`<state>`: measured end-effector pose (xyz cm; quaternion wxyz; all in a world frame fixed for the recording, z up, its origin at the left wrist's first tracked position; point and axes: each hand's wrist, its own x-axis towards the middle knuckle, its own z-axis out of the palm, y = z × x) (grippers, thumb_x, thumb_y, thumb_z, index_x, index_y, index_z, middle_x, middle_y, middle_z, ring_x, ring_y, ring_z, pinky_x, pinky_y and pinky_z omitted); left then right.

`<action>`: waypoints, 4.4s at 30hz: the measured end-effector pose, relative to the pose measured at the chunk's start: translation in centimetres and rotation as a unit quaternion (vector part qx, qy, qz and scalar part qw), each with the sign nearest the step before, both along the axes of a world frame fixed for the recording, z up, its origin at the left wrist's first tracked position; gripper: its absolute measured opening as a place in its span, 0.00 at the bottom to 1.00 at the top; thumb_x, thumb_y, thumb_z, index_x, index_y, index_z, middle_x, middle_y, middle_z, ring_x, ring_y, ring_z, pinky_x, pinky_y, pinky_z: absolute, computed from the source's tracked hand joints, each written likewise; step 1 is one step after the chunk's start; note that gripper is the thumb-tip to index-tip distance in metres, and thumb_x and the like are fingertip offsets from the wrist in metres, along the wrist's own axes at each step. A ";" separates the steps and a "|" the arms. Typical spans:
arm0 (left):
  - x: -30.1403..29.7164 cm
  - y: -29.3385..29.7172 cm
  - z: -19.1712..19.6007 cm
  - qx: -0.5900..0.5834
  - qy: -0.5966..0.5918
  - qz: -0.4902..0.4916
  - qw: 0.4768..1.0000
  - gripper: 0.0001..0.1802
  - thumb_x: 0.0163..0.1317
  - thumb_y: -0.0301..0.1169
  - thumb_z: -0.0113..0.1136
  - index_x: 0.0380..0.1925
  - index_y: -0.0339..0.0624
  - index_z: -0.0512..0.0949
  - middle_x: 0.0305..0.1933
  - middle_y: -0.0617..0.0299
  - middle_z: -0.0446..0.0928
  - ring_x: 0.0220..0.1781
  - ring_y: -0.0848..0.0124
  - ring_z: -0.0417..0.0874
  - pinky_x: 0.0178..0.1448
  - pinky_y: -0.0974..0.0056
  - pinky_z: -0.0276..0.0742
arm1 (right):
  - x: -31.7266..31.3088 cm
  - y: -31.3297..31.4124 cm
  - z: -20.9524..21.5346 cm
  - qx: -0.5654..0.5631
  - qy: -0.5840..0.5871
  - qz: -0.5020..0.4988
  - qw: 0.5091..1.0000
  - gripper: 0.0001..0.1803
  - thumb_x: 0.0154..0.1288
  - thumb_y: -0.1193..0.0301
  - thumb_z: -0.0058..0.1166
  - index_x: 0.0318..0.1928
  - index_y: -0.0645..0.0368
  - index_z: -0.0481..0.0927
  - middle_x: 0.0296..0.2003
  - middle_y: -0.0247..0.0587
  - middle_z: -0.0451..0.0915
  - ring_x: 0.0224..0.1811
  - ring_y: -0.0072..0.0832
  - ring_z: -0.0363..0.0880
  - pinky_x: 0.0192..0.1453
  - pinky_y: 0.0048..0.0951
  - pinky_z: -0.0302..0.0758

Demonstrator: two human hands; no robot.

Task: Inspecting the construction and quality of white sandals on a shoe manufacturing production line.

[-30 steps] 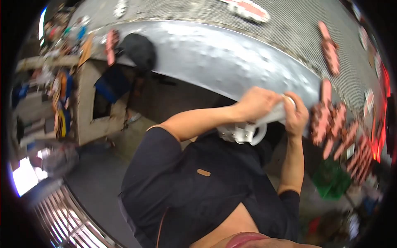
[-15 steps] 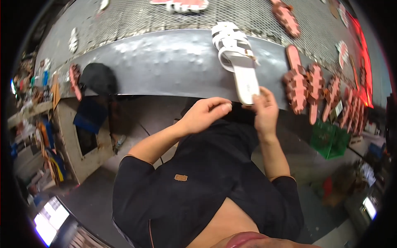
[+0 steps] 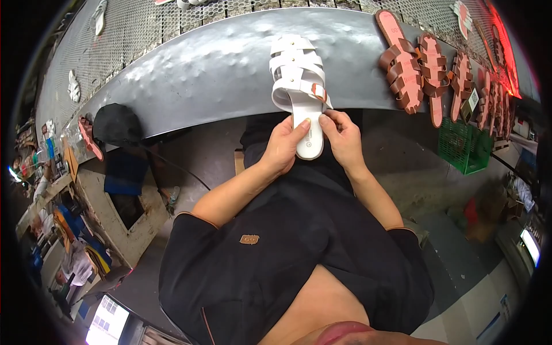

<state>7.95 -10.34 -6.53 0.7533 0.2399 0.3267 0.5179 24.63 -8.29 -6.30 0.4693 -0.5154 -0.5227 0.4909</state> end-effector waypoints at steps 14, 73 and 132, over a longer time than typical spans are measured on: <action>-1.1 -1.7 -0.6 0.066 0.218 0.100 0.969 0.13 0.79 0.32 0.54 0.54 0.34 0.77 0.48 0.62 0.83 0.46 0.78 0.82 0.50 0.69 0.79 | -1.3 -3.4 -2.7 -0.076 0.103 0.030 0.991 0.14 0.75 0.66 0.58 0.44 0.68 0.84 0.33 0.32 0.82 0.36 0.15 0.75 0.41 0.24 0.74; -35.2 24.2 12.8 0.241 0.787 0.344 0.452 0.39 0.60 0.51 0.71 0.67 0.43 0.75 0.69 0.37 0.71 0.70 0.46 0.73 0.73 0.48 0.69 | -5.2 4.3 7.1 0.040 -0.028 0.058 0.997 0.13 0.75 0.72 0.57 0.52 0.69 0.83 0.31 0.37 0.85 0.25 0.16 0.78 0.27 0.20 0.75; 15.5 27.0 18.9 0.388 0.696 0.227 0.560 0.36 0.66 0.40 0.69 0.67 0.27 0.72 0.66 0.40 0.77 0.67 0.52 0.79 0.72 0.56 0.70 | 38.8 3.1 11.9 0.249 0.118 -0.232 0.933 0.33 0.60 0.78 0.70 0.65 0.66 0.72 0.49 0.37 0.82 0.50 0.21 0.81 0.56 0.27 0.79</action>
